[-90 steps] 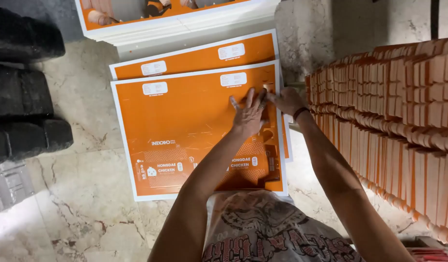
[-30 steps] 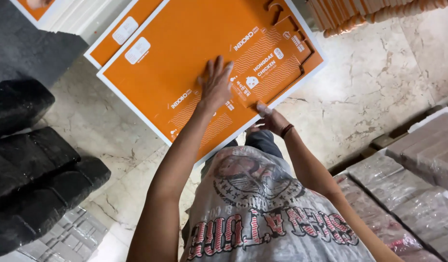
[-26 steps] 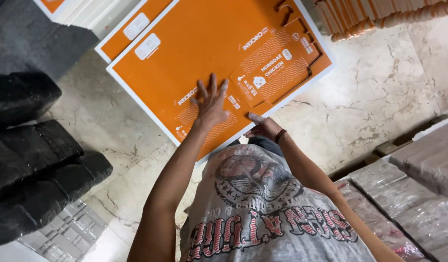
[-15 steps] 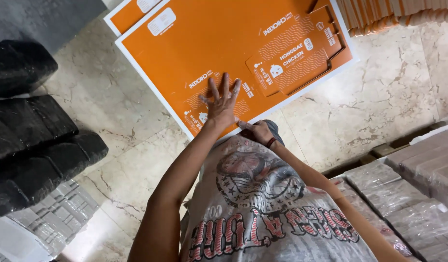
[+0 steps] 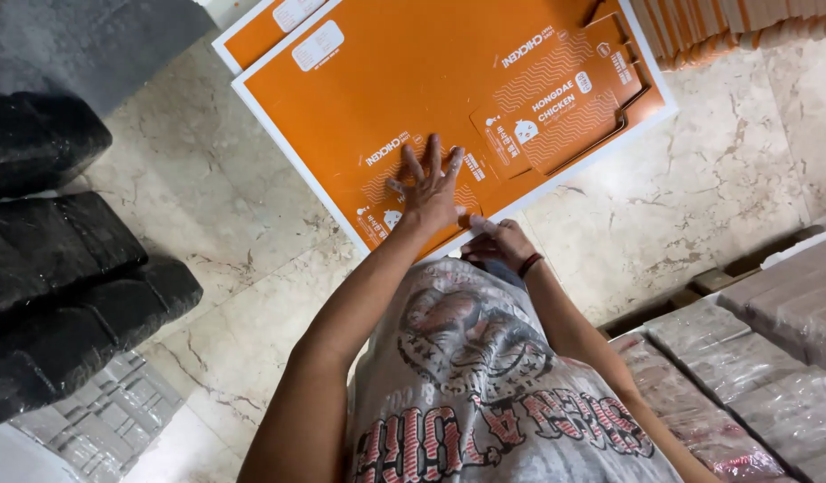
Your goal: Manually removing waste material from die-cut orange cardboard sheets and stacking the finished pieces.
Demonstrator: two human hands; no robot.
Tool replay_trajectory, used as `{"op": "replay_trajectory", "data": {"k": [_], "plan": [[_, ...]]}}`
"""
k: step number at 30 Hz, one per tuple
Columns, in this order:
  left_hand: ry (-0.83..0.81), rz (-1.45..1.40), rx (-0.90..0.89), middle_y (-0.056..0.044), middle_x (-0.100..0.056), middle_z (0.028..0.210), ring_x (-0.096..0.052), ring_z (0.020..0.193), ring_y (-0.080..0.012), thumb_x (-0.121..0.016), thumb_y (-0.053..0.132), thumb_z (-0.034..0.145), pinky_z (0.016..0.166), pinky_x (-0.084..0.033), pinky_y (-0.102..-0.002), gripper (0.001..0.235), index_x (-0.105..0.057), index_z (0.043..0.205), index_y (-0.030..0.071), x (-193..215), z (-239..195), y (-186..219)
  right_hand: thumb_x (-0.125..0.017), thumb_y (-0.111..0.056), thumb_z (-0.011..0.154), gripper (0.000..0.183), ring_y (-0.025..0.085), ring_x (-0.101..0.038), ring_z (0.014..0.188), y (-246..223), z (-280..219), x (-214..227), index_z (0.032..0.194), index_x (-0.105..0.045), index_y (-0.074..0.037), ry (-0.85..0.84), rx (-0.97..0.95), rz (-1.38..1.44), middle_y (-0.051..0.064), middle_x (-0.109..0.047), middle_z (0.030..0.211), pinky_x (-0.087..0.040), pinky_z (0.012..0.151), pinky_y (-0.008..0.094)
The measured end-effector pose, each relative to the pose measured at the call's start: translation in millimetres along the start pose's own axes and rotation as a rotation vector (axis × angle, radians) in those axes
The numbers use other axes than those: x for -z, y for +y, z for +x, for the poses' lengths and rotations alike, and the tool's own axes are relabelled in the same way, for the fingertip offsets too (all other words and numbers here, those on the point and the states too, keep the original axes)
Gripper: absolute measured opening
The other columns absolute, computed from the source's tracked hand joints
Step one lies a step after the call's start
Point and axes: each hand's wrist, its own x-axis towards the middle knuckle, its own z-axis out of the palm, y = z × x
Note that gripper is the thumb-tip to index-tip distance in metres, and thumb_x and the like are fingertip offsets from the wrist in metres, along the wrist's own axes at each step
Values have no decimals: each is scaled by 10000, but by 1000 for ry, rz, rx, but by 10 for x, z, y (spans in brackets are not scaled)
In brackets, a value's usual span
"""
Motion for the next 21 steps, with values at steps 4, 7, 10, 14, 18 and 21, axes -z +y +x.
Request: {"op": "replay_trajectory", "data": {"k": [4,7,10,14,18,21], "plan": [[106,16,83,-267,136,1685,107,1463,-657,-864,144,813,912,-141,-980,1194,-45,1672,278,-56,-9,201,-912,-477,812,696,360,-731,644,-39,199,92,654,-599,124,21,105,-128,298,-634,656,-638,672,501],[10,103,127,-233,212,1682,174,1438,-671,-836,146,850,855,-76,-998,1232,74,1660,333,-123,69,204,-711,-658,912,661,198,-678,552,15,201,117,538,-761,-114,101,270,-525,55,-717,574,-494,815,248],[63,90,128,-256,205,1673,183,1440,-657,-793,52,856,858,-28,-1007,1206,54,1659,352,-135,142,161,-748,-628,893,629,174,-666,501,3,266,80,521,-740,-122,144,326,-559,43,-698,541,-496,736,246],[32,46,129,-253,189,1682,161,1444,-671,-812,118,861,877,-63,-995,1172,13,1666,328,-33,4,232,-919,-328,832,623,395,-674,486,-4,227,107,627,-509,95,28,177,40,304,-591,562,-609,559,500],[48,32,123,-292,253,1648,217,1373,-737,-693,-44,878,877,-55,-996,1143,59,1662,313,-101,194,267,-905,-386,851,675,355,-701,508,47,531,179,942,-565,190,30,104,14,305,-609,598,-598,544,452],[99,35,128,-297,249,1650,226,1365,-746,-604,-114,892,859,-32,-995,1106,64,1666,309,-232,279,234,-884,-373,870,609,351,-723,538,28,488,158,1165,-646,104,-9,123,4,281,-650,665,-618,616,434]]}}
